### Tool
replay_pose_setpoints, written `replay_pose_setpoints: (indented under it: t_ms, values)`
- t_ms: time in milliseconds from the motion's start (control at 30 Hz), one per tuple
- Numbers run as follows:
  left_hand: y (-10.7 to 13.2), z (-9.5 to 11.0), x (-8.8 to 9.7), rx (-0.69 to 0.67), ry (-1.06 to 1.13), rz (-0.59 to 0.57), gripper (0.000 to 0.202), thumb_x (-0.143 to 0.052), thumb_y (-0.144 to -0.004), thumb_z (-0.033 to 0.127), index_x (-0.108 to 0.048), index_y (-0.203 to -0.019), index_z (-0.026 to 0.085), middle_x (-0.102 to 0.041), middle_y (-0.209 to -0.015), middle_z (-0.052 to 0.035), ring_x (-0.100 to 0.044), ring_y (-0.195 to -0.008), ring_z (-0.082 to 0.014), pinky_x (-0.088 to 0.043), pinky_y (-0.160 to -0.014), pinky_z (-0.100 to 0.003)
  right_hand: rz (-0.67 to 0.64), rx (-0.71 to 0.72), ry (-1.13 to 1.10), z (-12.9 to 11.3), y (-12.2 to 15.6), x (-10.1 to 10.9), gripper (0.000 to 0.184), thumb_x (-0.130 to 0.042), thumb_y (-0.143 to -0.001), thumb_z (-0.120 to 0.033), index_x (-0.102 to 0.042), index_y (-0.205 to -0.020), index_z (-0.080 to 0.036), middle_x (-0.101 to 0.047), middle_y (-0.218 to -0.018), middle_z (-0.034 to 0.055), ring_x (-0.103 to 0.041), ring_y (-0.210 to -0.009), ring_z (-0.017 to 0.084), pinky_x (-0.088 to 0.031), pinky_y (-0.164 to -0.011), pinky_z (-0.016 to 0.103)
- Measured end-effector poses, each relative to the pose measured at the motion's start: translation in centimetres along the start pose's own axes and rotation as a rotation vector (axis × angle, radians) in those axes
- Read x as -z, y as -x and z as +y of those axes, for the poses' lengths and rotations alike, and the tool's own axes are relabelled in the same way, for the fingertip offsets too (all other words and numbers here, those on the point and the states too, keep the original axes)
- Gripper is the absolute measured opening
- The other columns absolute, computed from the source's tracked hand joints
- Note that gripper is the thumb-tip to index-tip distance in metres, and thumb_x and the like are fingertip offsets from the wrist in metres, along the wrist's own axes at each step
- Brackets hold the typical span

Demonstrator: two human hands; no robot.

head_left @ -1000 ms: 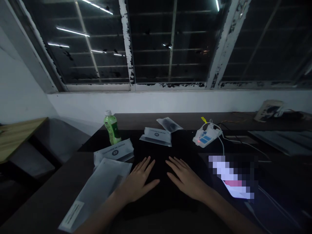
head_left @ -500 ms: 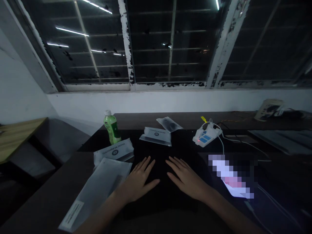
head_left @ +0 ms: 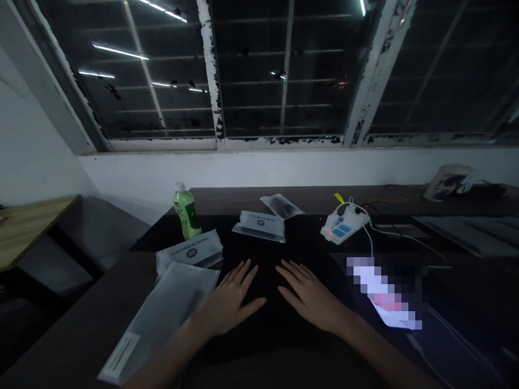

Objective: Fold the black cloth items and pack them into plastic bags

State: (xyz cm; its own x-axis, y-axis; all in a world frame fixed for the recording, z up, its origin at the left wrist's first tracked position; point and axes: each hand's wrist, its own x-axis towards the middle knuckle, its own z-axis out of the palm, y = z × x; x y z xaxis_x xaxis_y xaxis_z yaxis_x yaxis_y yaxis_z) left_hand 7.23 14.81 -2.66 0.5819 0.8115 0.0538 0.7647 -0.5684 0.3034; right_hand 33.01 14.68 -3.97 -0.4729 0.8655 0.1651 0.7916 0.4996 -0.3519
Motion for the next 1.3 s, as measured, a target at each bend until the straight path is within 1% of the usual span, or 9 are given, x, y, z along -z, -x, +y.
replay_pose_setpoints:
  t_ms: [133,267,400,533,700,867,1000,1167,1300]
  values:
    - [0.03,-0.03,-0.06,0.002,0.005,0.014,0.073,-0.038,-0.096,0.062,-0.02,-0.155,0.024,-0.022,-0.161,-0.011,-0.019,-0.148,-0.0305,-0.032,-0.116,-0.051,-0.005,0.003,-0.005,0.04,0.02,0.03,0.055,-0.034,-0.101,-0.049,-0.043,-0.147,-0.021,-0.039,-0.154,0.0104,-0.031,-0.144,0.028,-0.027,-0.117,0.052]
    - [0.0,0.07,0.01,0.013,0.005,-0.013,0.074,-0.036,-0.095,0.064,-0.019,-0.155,0.024,-0.019,-0.162,-0.0111,-0.017,-0.149,-0.0292,-0.029,-0.117,-0.049,-0.009,-0.006,-0.006,0.1,-0.01,-0.05,0.055,-0.035,-0.101,-0.049,-0.044,-0.147,-0.02,-0.039,-0.154,0.0109,-0.032,-0.143,0.028,-0.027,-0.117,0.051]
    - [-0.05,0.24,0.17,0.019,0.005,-0.022,0.075,-0.035,-0.095,0.065,-0.021,-0.155,0.021,-0.02,-0.162,-0.012,-0.016,-0.149,-0.0292,-0.028,-0.117,-0.049,-0.013,-0.005,0.015,0.07,-0.05,-0.06,0.055,-0.035,-0.101,-0.048,-0.044,-0.147,-0.018,-0.039,-0.154,0.0119,-0.032,-0.143,0.028,-0.027,-0.117,0.051]
    - [0.04,0.27,0.22,0.02,0.011,-0.011,0.074,-0.036,-0.095,0.064,-0.02,-0.155,0.023,-0.02,-0.162,-0.0117,-0.018,-0.149,-0.0301,-0.03,-0.116,-0.05,-0.014,-0.009,0.01,-0.03,-0.02,0.07,0.056,-0.034,-0.101,-0.049,-0.044,-0.147,-0.019,-0.04,-0.153,0.011,-0.032,-0.143,0.028,-0.028,-0.117,0.051]
    - [0.1,0.13,0.09,0.02,0.007,-0.012,0.074,-0.036,-0.095,0.064,-0.02,-0.155,0.023,-0.02,-0.162,-0.0114,-0.018,-0.148,-0.0303,-0.03,-0.116,-0.049,-0.019,-0.011,0.019,-0.09,0.05,0.14,0.056,-0.034,-0.101,-0.049,-0.044,-0.147,-0.019,-0.04,-0.153,0.0111,-0.032,-0.143,0.029,-0.028,-0.117,0.051]
    - [0.03,-0.17,-0.26,-0.01,-0.008,0.018,0.073,-0.037,-0.096,0.063,-0.018,-0.155,0.025,-0.021,-0.161,-0.0103,-0.019,-0.148,-0.0301,-0.031,-0.116,-0.049,0.002,0.001,-0.004,0.06,0.06,0.0,0.055,-0.034,-0.101,-0.05,-0.044,-0.147,-0.021,-0.04,-0.153,0.0105,-0.033,-0.143,0.028,-0.028,-0.117,0.052]
    - [0.04,-0.27,-0.42,-0.005,-0.015,0.021,0.072,-0.037,-0.096,0.062,-0.018,-0.155,0.026,-0.022,-0.161,-0.0099,-0.02,-0.148,-0.0302,-0.031,-0.115,-0.05,0.013,0.004,-0.016,0.18,0.05,-0.18,0.055,-0.036,-0.1,-0.049,-0.044,-0.147,-0.021,-0.041,-0.153,0.0105,-0.033,-0.143,0.028,-0.028,-0.117,0.053]
    - [0.06,-0.26,-0.32,-0.018,-0.005,0.017,0.073,-0.037,-0.096,0.063,-0.018,-0.155,0.025,-0.021,-0.161,-0.0105,-0.019,-0.149,-0.0291,-0.03,-0.116,-0.049,-0.003,-0.002,0.003,0.09,0.02,-0.09,0.055,-0.035,-0.101,-0.049,-0.044,-0.147,-0.02,-0.04,-0.153,0.0109,-0.033,-0.143,0.028,-0.028,-0.117,0.052]
    - [0.03,-0.22,-0.27,-0.015,0.002,0.025,0.072,-0.038,-0.096,0.063,-0.019,-0.155,0.026,-0.023,-0.161,-0.0104,-0.02,-0.148,-0.0303,-0.031,-0.115,-0.051,-0.013,-0.002,0.008,-0.02,0.03,0.07,0.056,-0.034,-0.101,-0.05,-0.043,-0.147,-0.019,-0.04,-0.153,0.0105,-0.032,-0.144,0.028,-0.028,-0.117,0.051]
